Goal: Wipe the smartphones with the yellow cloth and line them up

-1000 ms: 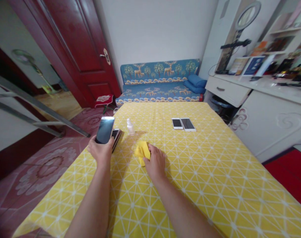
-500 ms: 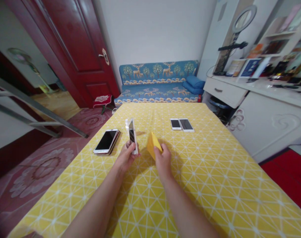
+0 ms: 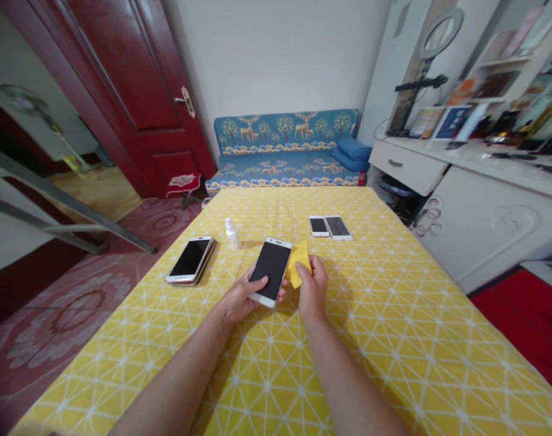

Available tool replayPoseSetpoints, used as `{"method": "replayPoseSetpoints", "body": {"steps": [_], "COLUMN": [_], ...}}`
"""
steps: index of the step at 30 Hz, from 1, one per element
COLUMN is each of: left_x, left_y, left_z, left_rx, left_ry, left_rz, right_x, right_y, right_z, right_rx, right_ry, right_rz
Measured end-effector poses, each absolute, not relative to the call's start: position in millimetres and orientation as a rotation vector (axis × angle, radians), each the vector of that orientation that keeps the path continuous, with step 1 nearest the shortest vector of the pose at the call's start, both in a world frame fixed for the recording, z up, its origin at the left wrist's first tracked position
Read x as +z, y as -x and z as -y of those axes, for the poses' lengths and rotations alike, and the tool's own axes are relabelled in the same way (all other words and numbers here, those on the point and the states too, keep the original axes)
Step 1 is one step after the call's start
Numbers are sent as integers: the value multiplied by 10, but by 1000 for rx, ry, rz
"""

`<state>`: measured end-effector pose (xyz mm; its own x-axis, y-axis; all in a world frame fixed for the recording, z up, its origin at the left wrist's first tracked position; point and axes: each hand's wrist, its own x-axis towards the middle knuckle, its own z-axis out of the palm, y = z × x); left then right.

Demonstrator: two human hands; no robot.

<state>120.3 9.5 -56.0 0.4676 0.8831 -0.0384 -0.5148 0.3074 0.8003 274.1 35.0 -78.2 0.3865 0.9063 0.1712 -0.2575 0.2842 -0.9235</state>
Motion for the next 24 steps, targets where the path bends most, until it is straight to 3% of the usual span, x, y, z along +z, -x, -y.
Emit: {"method": "replayPoseSetpoints", "body": {"steps": [10,24], "left_x": [-636,-597], "left_y": [-1198,-1191], "left_z": [-144,-98], "left_rx": [722,676], "left_ry": [-645,-644], "left_rz": [-532,-550], "right_x": [-663,-580], "right_y": [-2772,-2796], "right_z": [-283,-218], "right_rx": [700,388], "right_ry": [1045,904], "right_rz": [1038,1499]}}
